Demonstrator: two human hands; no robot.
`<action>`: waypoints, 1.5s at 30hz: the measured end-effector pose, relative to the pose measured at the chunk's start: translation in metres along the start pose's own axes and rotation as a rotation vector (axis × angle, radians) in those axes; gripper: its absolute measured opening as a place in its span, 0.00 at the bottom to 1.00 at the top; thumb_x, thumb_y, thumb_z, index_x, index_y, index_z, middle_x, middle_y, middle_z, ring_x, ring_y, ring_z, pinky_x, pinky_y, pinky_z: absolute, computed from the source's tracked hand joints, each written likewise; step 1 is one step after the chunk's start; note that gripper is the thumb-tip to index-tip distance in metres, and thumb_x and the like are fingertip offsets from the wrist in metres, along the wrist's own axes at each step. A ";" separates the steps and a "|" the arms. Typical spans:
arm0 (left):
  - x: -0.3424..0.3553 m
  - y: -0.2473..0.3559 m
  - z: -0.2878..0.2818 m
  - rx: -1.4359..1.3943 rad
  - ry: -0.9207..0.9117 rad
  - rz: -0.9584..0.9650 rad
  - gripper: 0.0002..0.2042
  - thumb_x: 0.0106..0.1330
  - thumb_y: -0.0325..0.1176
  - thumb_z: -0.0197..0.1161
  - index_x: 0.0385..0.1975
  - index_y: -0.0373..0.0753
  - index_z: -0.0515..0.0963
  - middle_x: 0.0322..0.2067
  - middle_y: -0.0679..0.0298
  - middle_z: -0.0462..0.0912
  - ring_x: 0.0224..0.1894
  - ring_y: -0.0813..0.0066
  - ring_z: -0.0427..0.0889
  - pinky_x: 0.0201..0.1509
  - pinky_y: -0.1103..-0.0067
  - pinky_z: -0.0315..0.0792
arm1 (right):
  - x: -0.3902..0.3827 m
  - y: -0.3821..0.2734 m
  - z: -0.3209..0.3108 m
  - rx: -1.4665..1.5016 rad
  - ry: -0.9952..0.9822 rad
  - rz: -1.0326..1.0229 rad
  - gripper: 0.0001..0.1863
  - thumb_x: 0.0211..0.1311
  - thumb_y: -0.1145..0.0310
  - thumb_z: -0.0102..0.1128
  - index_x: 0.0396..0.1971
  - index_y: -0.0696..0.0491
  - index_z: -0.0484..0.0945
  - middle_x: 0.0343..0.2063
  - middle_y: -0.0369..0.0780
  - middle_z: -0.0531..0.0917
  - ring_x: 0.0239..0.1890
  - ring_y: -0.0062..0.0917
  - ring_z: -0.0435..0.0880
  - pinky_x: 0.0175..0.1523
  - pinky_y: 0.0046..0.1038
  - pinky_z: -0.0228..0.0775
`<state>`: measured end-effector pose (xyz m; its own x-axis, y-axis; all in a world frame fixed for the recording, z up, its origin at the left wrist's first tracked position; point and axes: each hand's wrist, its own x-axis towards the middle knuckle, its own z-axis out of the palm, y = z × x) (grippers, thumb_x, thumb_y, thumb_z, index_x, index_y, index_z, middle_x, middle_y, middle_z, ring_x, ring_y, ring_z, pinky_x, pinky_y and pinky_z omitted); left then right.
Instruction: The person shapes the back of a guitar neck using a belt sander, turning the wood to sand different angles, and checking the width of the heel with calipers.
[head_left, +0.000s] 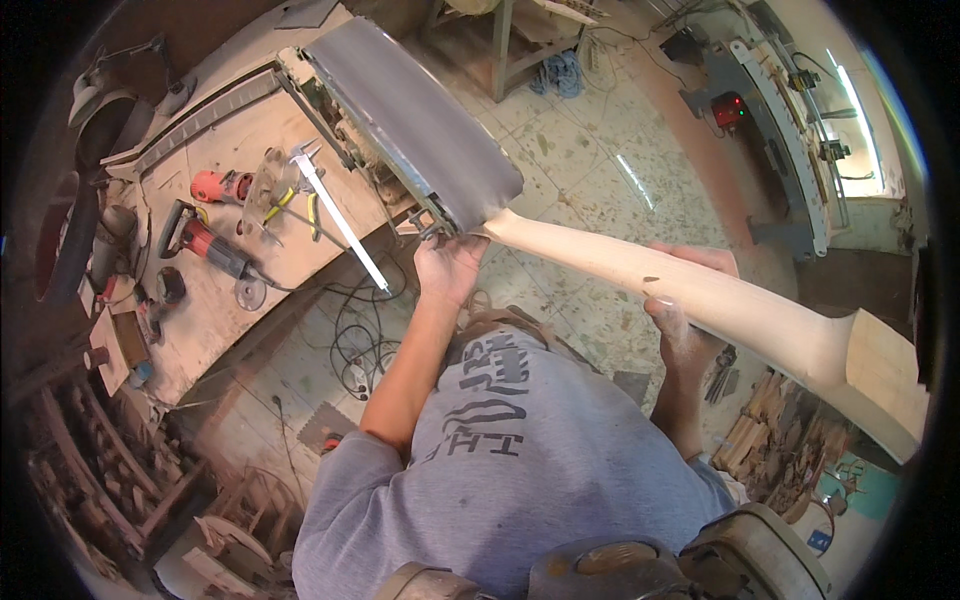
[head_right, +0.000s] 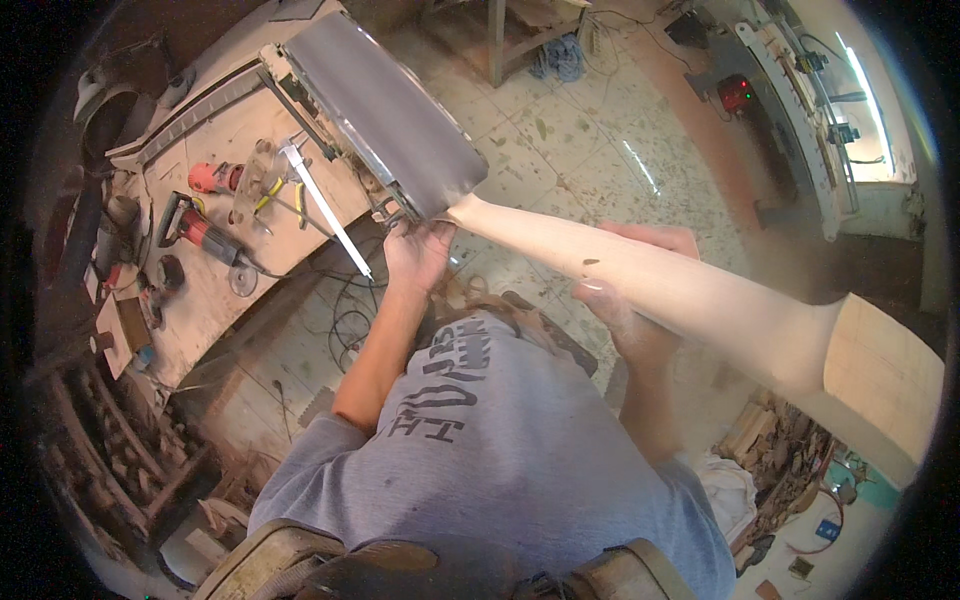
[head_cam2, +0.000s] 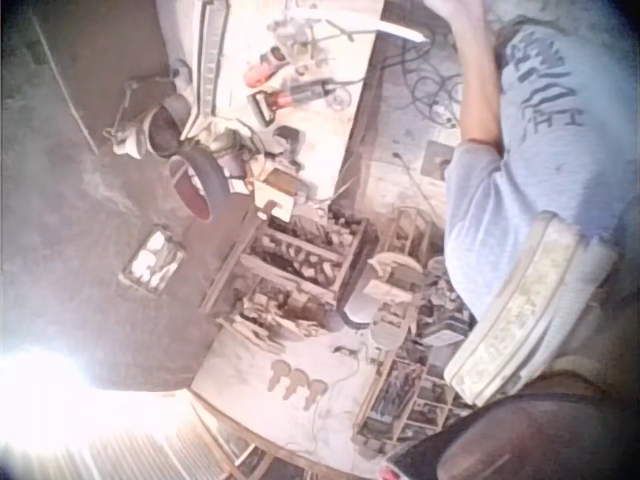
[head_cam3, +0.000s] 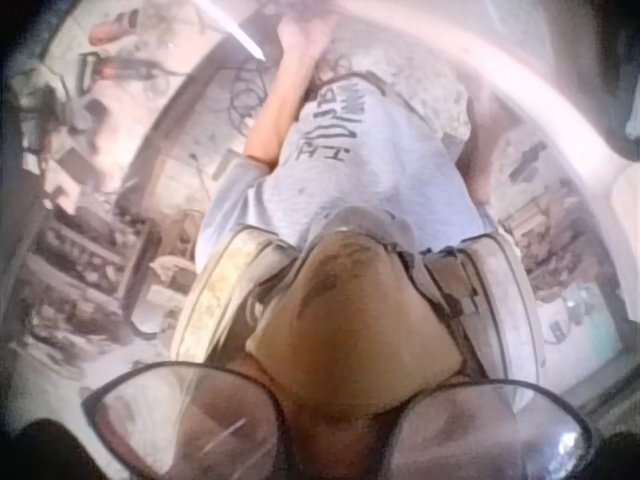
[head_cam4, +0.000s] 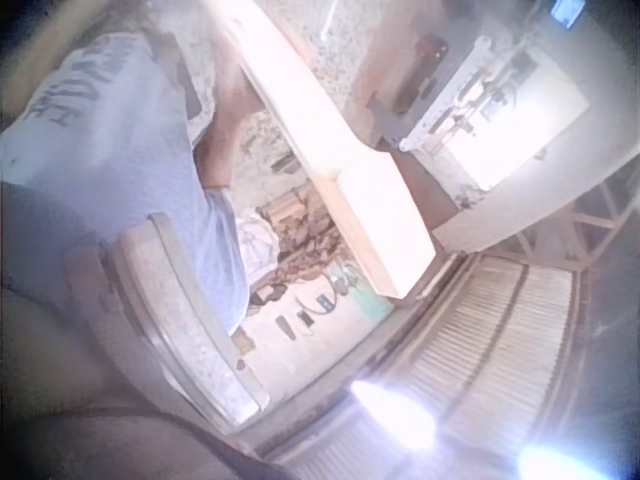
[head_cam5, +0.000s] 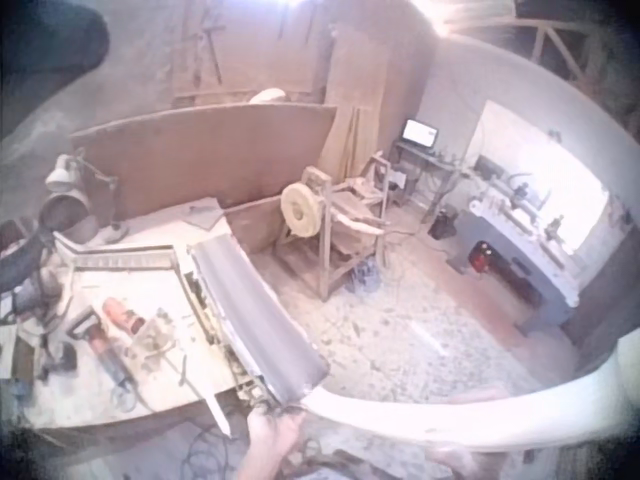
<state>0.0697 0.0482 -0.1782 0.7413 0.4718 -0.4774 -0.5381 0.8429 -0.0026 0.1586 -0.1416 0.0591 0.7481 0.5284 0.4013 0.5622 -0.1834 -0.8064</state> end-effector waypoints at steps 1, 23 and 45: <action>0.001 0.000 -0.002 0.002 -0.009 -0.001 0.20 0.75 0.37 0.39 0.59 0.30 0.64 0.59 0.46 0.69 0.61 0.50 0.71 0.69 0.56 0.67 | 0.001 -0.002 0.006 0.013 0.006 -0.004 0.32 0.45 0.56 0.79 0.43 0.62 0.75 0.37 0.44 0.83 0.35 0.25 0.83 0.42 0.26 0.76; 0.004 -0.008 -0.006 -0.056 0.054 0.020 0.18 0.74 0.35 0.43 0.58 0.33 0.67 0.59 0.49 0.69 0.62 0.54 0.70 0.67 0.58 0.68 | 0.034 0.001 0.035 -0.100 -0.056 -0.265 0.25 0.56 0.55 0.68 0.39 0.59 0.69 0.32 0.48 0.81 0.35 0.30 0.82 0.44 0.30 0.76; 0.000 -0.009 0.007 -0.108 0.149 0.015 0.18 0.74 0.34 0.43 0.57 0.30 0.68 0.58 0.48 0.70 0.62 0.54 0.71 0.68 0.59 0.68 | 0.046 0.004 0.038 -0.046 -0.073 -0.267 0.27 0.50 0.58 0.71 0.41 0.60 0.68 0.31 0.46 0.82 0.31 0.27 0.80 0.36 0.27 0.73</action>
<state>0.0771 0.0420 -0.1719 0.6694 0.4338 -0.6031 -0.5944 0.7997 -0.0846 0.1818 -0.0868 0.0576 0.5450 0.6211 0.5633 0.7528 -0.0666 -0.6549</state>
